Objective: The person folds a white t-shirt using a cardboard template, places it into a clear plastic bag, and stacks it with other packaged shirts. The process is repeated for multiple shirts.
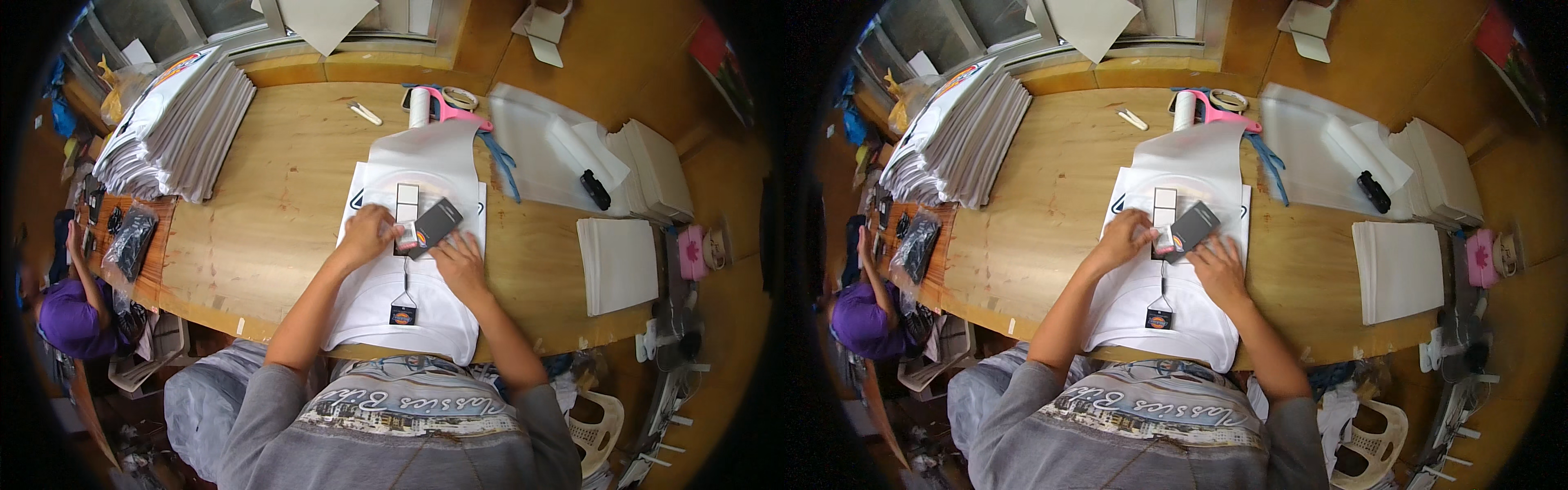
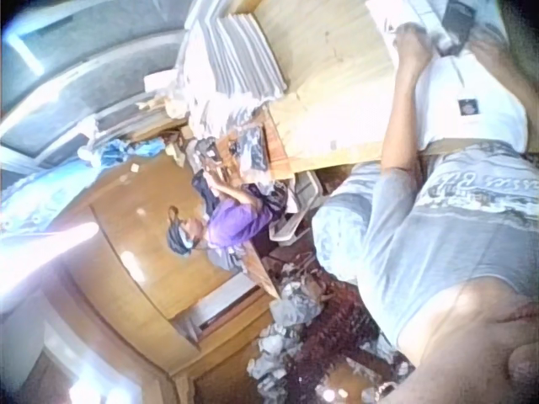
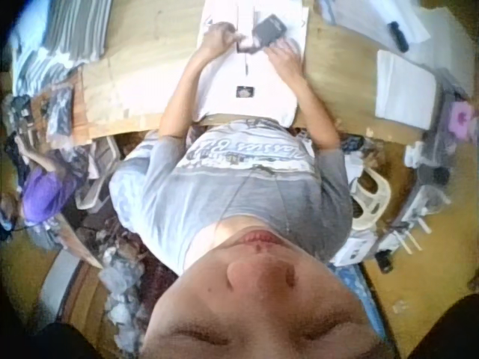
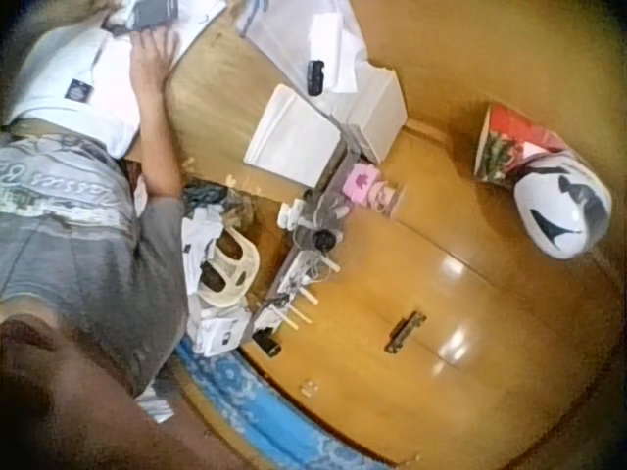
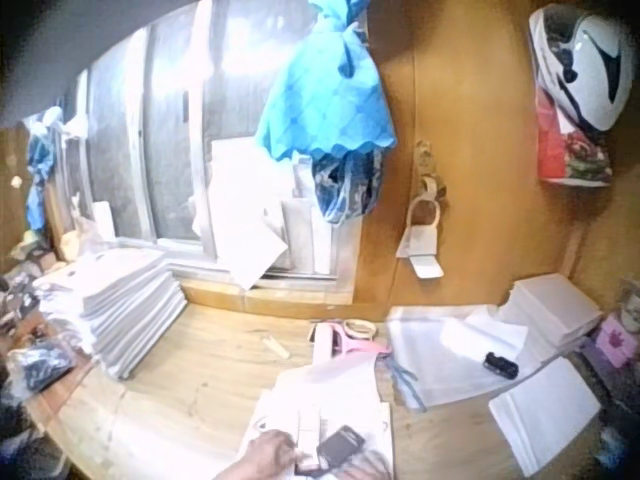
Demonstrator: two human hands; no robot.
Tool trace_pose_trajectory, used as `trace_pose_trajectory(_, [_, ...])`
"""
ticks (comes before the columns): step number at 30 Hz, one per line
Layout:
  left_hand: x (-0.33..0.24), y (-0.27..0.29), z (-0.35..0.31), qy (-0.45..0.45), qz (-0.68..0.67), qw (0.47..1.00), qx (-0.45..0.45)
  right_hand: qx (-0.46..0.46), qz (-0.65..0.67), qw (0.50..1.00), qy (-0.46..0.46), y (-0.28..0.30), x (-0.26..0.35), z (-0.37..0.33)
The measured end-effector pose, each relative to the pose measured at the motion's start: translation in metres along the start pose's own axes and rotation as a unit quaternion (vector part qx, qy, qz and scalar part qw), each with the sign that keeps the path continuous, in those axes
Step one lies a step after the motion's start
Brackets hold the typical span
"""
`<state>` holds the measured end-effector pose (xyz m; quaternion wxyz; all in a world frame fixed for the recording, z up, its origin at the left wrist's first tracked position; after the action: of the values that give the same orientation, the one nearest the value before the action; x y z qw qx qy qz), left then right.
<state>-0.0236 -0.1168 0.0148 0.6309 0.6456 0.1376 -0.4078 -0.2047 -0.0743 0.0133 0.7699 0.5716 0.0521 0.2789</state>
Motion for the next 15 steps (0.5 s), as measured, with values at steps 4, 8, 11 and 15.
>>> trace_pose_trajectory(4, [0.021, 0.021, -0.014, -0.032, 0.218, 0.963, -0.155, 0.012, 0.006, 0.998, -0.069, 0.001, -0.005, -0.004])
trace_pose_trajectory(8, [0.036, 0.013, -0.025, -0.036, 0.167, 0.973, -0.154, 0.016, -0.001, 0.998, -0.061, 0.0, -0.004, -0.003])
trace_pose_trajectory(11, [0.031, 0.01, -0.031, -0.015, 0.12, 0.981, -0.155, 0.032, 0.002, 0.997, -0.065, 0.0, -0.003, -0.007])
trace_pose_trajectory(15, [0.02, 0.004, -0.053, 0.015, 0.093, 0.982, -0.167, 0.032, -0.005, 0.997, -0.065, 0.005, 0.005, -0.02])
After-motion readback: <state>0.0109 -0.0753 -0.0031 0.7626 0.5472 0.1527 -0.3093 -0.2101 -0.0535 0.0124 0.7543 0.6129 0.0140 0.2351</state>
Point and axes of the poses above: each hand's wrist, its own z-axis towards the middle knuckle, its own y-axis out of the back of the hand, x = y × z, the point moved 5 cm from there along z, towards the middle knuckle, and after that the axes turned 11 degrees about -y, right-handed, at the moved point
